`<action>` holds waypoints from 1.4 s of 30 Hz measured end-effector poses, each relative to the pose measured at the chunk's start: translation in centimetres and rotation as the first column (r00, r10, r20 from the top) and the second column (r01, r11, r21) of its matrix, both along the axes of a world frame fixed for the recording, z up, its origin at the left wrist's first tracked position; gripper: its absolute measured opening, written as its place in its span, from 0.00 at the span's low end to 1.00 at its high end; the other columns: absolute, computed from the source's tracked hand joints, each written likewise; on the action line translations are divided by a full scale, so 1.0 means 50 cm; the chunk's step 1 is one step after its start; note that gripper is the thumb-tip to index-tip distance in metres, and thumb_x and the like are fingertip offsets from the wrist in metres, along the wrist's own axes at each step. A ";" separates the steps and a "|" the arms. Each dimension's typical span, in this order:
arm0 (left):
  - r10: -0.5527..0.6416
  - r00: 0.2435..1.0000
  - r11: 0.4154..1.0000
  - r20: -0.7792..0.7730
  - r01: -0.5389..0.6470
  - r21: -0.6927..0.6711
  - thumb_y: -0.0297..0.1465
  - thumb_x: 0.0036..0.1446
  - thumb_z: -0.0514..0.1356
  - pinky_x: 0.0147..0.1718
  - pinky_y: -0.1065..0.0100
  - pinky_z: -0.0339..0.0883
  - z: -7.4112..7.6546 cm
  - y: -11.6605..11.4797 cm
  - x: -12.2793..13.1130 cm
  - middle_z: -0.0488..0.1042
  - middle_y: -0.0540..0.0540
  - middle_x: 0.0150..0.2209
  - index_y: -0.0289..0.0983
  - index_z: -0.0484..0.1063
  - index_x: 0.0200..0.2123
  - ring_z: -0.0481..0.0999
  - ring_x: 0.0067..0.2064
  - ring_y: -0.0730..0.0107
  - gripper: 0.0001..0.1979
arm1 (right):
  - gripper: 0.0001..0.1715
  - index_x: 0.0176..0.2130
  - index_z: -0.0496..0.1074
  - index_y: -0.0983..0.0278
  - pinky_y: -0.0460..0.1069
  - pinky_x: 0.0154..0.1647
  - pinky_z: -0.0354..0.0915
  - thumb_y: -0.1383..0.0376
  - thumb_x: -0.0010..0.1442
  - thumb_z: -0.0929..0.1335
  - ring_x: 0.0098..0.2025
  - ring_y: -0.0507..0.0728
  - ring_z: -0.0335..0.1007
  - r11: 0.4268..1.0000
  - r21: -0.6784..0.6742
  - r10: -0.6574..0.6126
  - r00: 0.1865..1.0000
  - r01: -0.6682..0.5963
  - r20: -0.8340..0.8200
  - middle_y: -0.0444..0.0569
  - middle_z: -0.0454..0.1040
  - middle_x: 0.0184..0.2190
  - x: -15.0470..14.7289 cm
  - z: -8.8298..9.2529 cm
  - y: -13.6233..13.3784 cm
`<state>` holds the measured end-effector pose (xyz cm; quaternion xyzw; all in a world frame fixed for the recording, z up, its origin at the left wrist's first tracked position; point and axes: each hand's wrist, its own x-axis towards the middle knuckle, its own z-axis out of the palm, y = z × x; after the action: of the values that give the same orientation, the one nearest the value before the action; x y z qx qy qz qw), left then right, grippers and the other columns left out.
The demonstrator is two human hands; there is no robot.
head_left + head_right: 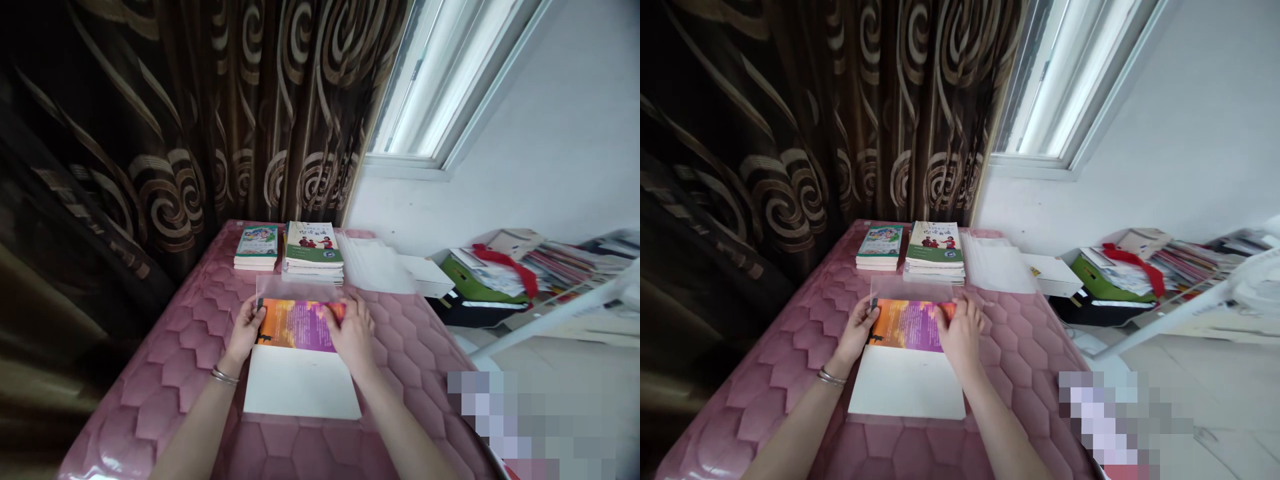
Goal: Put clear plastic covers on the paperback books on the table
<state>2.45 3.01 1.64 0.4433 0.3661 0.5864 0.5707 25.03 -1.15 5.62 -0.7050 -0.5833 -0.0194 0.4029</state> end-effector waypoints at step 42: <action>0.082 0.988 0.997 -0.134 -0.082 0.011 0.41 0.51 0.63 0.40 0.68 0.68 0.019 -0.009 0.002 0.77 0.47 0.38 0.40 0.65 0.50 0.76 0.40 0.67 0.24 | 0.21 0.31 0.74 0.66 0.49 0.25 0.68 0.61 0.34 0.77 0.25 0.56 0.72 0.948 -0.020 -0.007 0.041 -0.316 -0.999 0.47 0.77 0.24 0.040 -0.035 0.040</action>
<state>2.56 2.58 2.57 0.4679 0.4201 0.5791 0.5189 27.02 0.84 3.86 -0.4994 -0.2183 0.5810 0.6045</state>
